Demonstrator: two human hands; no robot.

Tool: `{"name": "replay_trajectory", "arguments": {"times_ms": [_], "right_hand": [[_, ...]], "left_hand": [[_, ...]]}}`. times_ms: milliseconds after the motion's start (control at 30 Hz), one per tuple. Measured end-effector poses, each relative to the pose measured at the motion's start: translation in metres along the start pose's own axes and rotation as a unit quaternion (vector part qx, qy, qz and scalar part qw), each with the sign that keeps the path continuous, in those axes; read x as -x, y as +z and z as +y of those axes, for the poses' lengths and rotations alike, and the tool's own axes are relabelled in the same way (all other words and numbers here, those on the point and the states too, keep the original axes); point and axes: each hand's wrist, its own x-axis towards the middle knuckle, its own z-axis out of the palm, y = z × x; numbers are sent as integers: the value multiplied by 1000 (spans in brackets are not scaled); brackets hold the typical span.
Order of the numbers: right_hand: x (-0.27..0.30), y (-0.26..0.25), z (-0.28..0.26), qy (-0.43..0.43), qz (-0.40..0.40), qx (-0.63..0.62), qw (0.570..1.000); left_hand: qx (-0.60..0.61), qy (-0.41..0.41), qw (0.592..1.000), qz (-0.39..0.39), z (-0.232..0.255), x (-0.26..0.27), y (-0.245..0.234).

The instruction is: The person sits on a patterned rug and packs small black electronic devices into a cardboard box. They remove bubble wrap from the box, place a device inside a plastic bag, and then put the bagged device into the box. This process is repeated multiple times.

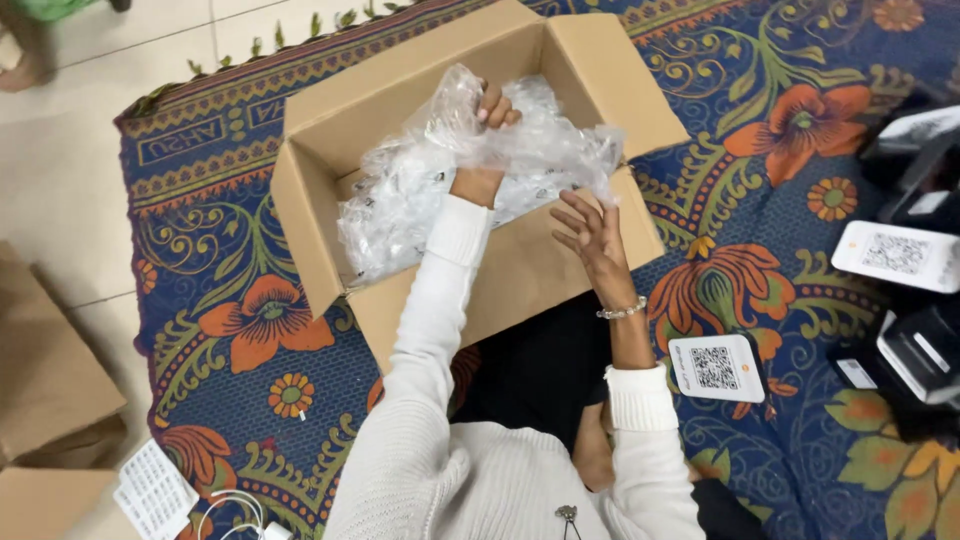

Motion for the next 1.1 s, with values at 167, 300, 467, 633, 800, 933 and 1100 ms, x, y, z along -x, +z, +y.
{"name": "replay_trajectory", "arguments": {"times_ms": [167,300,467,633,800,933,1100], "right_hand": [[32,-46,-5,-90,146,-43,984],[73,-82,-43,-168,334,-100,922],[135,-97,-87,-201,414,67,885],[190,-93,-102,-195,519,317,770],[210,-58,-128,-198,533,457,684],[221,-43,-138,-214,530,546,613],[233,-42,-147,-219,531,587,571]], "left_hand": [[-22,-112,985,126,-106,45,65],[-15,-235,971,44,-167,100,78],[-256,-481,837,-50,-206,157,23],[-488,-331,806,45,-213,155,95],[-495,-306,809,-83,-239,162,171],[-584,-246,765,-110,-251,170,200],[-547,-212,791,-175,-251,178,202]]}}
